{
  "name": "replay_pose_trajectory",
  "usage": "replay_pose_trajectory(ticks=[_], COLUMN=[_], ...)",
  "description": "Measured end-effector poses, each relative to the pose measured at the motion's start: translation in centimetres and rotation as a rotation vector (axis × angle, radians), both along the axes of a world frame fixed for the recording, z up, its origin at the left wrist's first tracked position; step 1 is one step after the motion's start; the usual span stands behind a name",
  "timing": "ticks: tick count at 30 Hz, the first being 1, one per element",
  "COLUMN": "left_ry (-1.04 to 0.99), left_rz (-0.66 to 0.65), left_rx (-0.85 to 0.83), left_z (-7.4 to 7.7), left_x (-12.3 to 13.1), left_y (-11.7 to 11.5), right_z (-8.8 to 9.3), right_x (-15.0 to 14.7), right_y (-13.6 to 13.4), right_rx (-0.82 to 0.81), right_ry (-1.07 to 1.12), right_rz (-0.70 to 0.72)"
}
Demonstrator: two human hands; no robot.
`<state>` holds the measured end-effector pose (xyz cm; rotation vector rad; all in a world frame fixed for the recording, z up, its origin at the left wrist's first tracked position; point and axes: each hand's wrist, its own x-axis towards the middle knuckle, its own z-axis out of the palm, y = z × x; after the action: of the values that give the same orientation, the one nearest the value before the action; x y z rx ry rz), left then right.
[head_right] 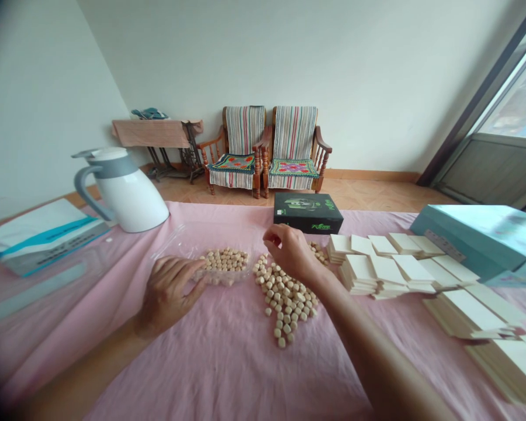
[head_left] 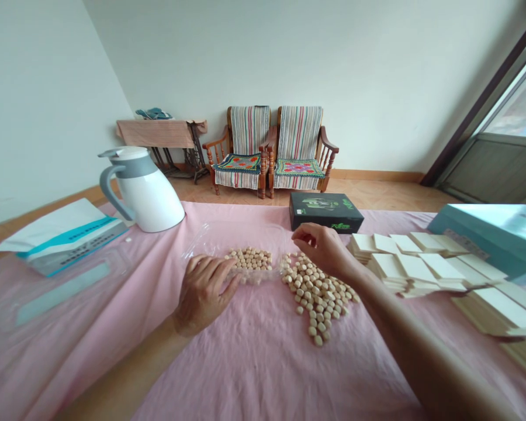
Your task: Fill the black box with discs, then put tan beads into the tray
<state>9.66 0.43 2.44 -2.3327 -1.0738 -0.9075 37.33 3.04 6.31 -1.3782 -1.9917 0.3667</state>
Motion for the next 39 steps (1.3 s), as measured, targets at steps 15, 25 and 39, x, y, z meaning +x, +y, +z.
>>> replay_pose_trajectory(ticks=[15,25,39], left_ry=[0.001,0.000,-0.006], left_rz=[0.006,0.016,0.008], left_rx=[0.001,-0.006,-0.007], left_z=[-0.2,-0.3,-0.3], left_x=[0.0,0.0,0.0], left_y=[0.1,0.0,0.0], right_z=[-1.2,-0.7,-4.2], right_x=[0.4,-1.4,-2.1], right_y=[-0.1,0.0,-0.3], right_rx=[-0.128,-0.063,-0.156], right_ry=[-0.342,0.379,-0.404], right_rz=[-0.035,0.078,0.050])
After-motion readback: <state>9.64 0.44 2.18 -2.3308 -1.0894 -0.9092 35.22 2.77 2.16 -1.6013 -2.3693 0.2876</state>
